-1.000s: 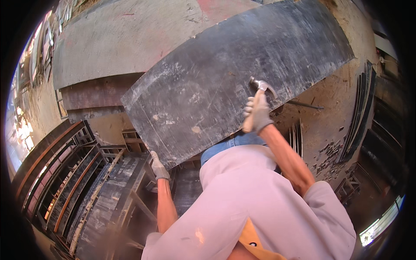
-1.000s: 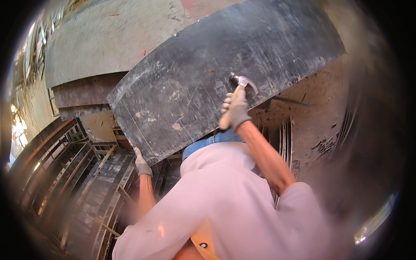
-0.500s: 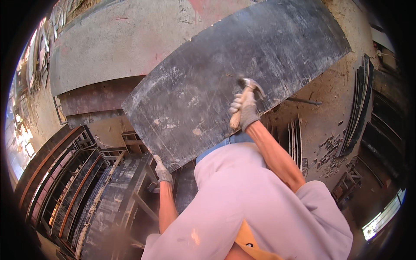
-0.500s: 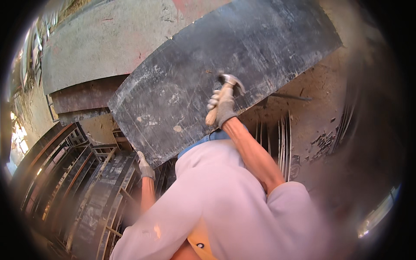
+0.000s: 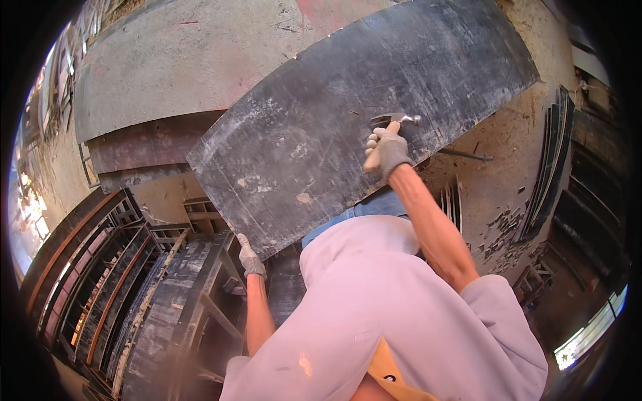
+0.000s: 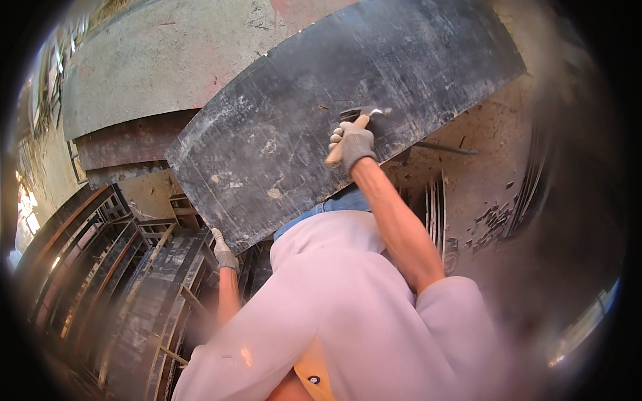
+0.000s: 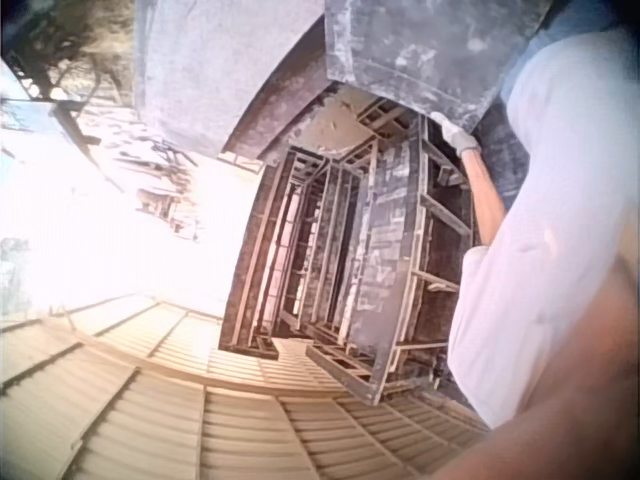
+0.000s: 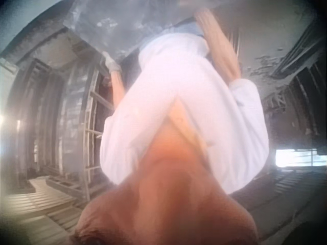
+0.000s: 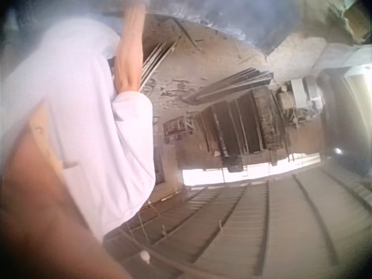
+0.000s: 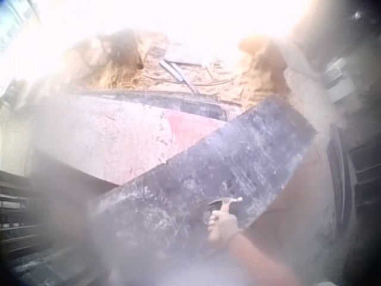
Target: The person uses a hammer to strike and flatten a large, dark metal sheet resting on a workbench. They repeatedly hit the sheet's surface and edges, repositioning the sheet between strikes to work on different areas.
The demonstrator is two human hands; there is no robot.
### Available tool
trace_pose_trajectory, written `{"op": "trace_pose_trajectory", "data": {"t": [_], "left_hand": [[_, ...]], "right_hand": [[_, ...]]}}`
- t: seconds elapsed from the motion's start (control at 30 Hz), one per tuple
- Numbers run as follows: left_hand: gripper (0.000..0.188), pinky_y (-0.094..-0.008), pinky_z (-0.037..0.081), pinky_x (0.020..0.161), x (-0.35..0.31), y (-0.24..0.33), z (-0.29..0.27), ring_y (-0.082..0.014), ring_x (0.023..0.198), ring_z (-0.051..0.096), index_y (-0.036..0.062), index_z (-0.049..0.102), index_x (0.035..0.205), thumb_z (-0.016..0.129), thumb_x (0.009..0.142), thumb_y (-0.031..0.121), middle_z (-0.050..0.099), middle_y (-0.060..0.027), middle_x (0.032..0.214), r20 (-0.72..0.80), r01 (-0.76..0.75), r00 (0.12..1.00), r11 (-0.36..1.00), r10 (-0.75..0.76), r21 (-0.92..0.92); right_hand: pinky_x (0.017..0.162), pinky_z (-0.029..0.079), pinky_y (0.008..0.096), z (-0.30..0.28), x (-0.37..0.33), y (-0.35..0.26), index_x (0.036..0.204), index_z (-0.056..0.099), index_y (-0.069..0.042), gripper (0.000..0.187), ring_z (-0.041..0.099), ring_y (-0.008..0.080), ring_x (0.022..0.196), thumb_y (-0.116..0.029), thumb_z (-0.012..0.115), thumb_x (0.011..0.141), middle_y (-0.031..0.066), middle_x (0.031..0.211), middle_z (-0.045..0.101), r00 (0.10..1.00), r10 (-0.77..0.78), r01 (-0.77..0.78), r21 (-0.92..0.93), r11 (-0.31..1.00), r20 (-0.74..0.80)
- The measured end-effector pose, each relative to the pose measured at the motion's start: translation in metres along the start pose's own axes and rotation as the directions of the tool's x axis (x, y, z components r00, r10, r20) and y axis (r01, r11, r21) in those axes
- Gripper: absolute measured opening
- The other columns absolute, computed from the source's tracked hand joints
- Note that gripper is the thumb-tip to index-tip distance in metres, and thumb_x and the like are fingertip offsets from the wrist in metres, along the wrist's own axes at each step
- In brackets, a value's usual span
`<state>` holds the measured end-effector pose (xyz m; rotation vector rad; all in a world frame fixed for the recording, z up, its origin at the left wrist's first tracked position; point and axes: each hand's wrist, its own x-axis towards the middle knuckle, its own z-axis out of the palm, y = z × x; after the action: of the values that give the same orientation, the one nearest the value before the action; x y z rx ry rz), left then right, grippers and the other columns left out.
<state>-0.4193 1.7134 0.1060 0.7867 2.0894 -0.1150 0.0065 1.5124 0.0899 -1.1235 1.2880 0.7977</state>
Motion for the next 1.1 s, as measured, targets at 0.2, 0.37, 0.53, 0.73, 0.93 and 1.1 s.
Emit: {"op": "trace_pose_trajectory", "data": {"t": [0.2,0.37,0.53,0.73,0.93,1.1], "left_hand": [[0.091,-0.0397,0.050,0.096,-0.002,0.001,0.006,-0.0247,0.109,0.062,-0.0065,0.056,0.135,0.056,0.089,0.073,0.062,-0.0118,0.130,0.045,-0.047,0.998,0.999,0.047,-0.019],[0.086,-0.0389,0.052,0.093,0.002,-0.007,-0.002,-0.0233,0.104,0.065,-0.0063,0.058,0.132,0.057,0.091,0.070,0.067,-0.0109,0.122,0.015,-0.044,0.999,0.999,0.044,0.004],[0.083,-0.0408,0.054,0.094,0.029,-0.023,-0.004,-0.0277,0.108,0.065,-0.0036,0.058,0.133,0.058,0.091,0.069,0.065,-0.0120,0.128,0.132,-0.001,0.991,0.991,0.019,-0.134],[0.085,-0.0424,0.052,0.098,0.030,-0.027,-0.005,-0.0292,0.113,0.063,-0.0033,0.052,0.139,0.056,0.093,0.067,0.061,-0.0130,0.135,0.201,-0.061,0.976,0.989,0.087,-0.135],[0.082,-0.0430,0.054,0.096,0.030,-0.026,-0.003,-0.0294,0.114,0.063,-0.0019,0.053,0.139,0.055,0.093,0.066,0.061,-0.0120,0.136,0.187,0.033,0.982,0.982,0.002,-0.184],[0.074,-0.0398,0.058,0.087,0.032,-0.028,-0.005,-0.0259,0.100,0.069,-0.0002,0.059,0.132,0.062,0.092,0.062,0.068,-0.0108,0.124,0.177,0.046,0.984,0.976,-0.008,-0.215]], "right_hand": [[0.049,0.042,0.0344,0.074,0.018,0.032,0.088,0.054,-0.012,0.015,0.049,0.0133,0.051,-0.021,0.058,0.099,-0.0010,0.067,0.051,1.000,-0.025,0.025,0.125,0.992,-0.001],[0.040,0.046,0.0315,0.079,0.022,0.038,0.085,0.051,-0.009,0.022,0.052,0.0118,0.047,-0.023,0.065,0.096,0.0000,0.067,0.053,0.955,-0.264,0.281,-0.119,0.952,0.137],[0.034,0.045,0.0358,0.045,0.028,0.034,0.087,0.049,-0.005,0.021,0.052,0.0171,0.041,-0.023,0.056,0.096,0.0031,0.057,0.049,0.889,-0.415,0.315,-0.402,0.860,-0.192],[0.041,0.045,0.0306,0.090,-0.049,0.069,0.082,0.057,-0.007,0.014,0.052,0.0127,0.046,-0.015,0.064,0.092,0.0002,0.063,0.053,0.985,0.058,-0.015,-0.254,0.967,0.163],[0.033,0.043,0.0305,0.036,-0.019,0.050,0.094,0.046,-0.005,0.024,0.052,0.0126,0.041,-0.021,0.064,0.094,0.0043,0.064,0.055,0.914,-0.371,0.405,-0.316,0.858,0.166],[0.063,0.053,0.0420,-0.027,0.007,-0.052,0.098,0.054,-0.008,0.030,0.064,0.0252,0.069,-0.038,0.058,0.101,0.0102,0.072,0.061,0.674,-0.231,0.598,-0.702,-0.386,0.702]]}}
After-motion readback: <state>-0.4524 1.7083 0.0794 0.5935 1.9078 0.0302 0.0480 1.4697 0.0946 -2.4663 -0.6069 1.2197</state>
